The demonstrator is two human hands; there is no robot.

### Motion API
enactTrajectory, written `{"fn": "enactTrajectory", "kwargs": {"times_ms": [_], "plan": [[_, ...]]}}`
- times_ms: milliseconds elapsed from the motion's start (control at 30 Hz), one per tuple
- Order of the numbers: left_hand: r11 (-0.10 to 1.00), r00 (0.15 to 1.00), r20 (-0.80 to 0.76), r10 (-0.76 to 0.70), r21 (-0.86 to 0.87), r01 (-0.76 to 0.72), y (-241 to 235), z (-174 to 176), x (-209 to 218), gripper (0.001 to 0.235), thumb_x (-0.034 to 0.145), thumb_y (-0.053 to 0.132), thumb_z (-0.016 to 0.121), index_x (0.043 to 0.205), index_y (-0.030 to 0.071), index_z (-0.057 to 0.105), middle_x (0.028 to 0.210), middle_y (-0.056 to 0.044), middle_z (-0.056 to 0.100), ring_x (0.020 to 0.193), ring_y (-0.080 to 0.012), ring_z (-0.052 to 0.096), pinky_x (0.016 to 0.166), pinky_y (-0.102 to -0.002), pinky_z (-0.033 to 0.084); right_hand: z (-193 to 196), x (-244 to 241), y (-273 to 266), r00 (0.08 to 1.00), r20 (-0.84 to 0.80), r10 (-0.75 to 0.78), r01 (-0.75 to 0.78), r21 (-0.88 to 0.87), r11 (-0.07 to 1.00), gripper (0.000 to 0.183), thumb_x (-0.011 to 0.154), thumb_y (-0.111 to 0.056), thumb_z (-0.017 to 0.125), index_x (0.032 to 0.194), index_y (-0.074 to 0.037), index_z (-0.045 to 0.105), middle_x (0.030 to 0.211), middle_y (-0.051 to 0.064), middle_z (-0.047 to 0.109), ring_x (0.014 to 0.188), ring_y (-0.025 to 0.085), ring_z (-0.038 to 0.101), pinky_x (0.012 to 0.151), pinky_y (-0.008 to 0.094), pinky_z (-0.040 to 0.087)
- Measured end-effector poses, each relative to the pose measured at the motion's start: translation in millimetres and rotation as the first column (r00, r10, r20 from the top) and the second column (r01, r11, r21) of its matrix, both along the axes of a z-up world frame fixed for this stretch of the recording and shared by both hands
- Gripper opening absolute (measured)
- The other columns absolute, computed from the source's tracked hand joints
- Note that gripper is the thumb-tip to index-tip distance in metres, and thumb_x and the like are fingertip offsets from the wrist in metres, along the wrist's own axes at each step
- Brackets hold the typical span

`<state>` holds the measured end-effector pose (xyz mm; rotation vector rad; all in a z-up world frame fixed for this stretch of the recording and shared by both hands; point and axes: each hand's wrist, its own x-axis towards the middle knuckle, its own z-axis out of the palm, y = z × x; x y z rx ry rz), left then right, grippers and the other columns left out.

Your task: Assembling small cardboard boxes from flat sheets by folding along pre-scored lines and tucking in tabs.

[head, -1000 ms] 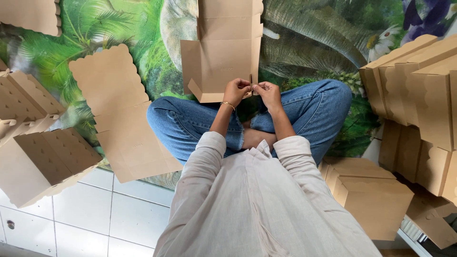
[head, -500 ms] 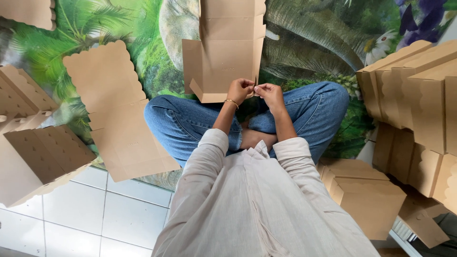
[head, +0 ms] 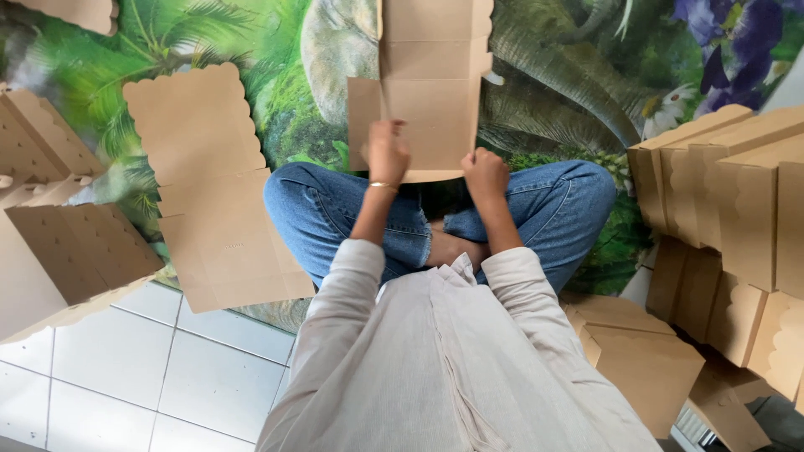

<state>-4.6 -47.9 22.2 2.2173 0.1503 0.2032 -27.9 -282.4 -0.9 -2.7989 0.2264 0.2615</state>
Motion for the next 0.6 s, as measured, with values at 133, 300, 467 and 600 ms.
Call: {"fn": "enactTrajectory", "kwargs": {"times_ms": [133,300,467,600], "plan": [[0.968,0.974,-0.096,0.205,0.170,-0.186,76.2,0.1,-9.7,0.052,0.072,-0.012,0.054,0.119,0.010,0.052,0.117,-0.011,0.042,0.107,-0.0312,0.052,0.101,-0.040,0.043,72.0,-3.5,9.7,0.996,0.085,0.015,-0.017,0.017,1.000,0.054,0.085,-0.047,0.067,0.117,-0.005,0.060,0.098,0.015,0.059,0.093,0.034,0.063,0.069,0.047,0.056],[0.970,0.746,-0.661,0.084,0.225,0.089,85.9,-45.9,-1.9,0.072,0.082,0.004,0.066,0.138,-0.011,0.022,0.125,-0.033,0.040,0.104,-0.0522,0.059,0.090,-0.060,0.052,87.8,-42.1,113.8,0.812,0.491,0.315,-0.432,0.145,0.890,0.042,0.073,-0.035,0.079,0.108,-0.012,0.070,0.089,0.013,0.062,0.087,0.033,0.063,0.073,0.045,0.050],[0.987,0.671,-0.741,-0.011,0.100,0.126,83.4,-77.4,-2.5,0.048,0.082,0.011,0.061,0.121,-0.005,0.037,0.112,-0.030,0.060,0.105,-0.0486,0.063,0.090,-0.058,0.051,41.8,-54.7,150.6,0.751,0.517,0.411,-0.496,0.029,0.868,0.030,0.080,-0.031,0.072,0.105,-0.013,0.072,0.085,0.006,0.061,0.082,0.024,0.060,0.066,0.037,0.045],[0.995,0.767,-0.635,-0.093,-0.044,0.084,68.9,-41.5,-3.4,0.034,0.081,0.009,0.069,0.051,0.008,0.055,0.049,-0.008,0.054,0.056,-0.0284,0.066,0.058,-0.038,0.054,11.3,-48.5,140.5,0.827,0.481,0.291,-0.351,0.036,0.936,0.020,0.092,-0.024,0.062,0.105,-0.015,0.074,0.081,0.004,0.062,0.074,0.022,0.062,0.062,0.035,0.047]]}}
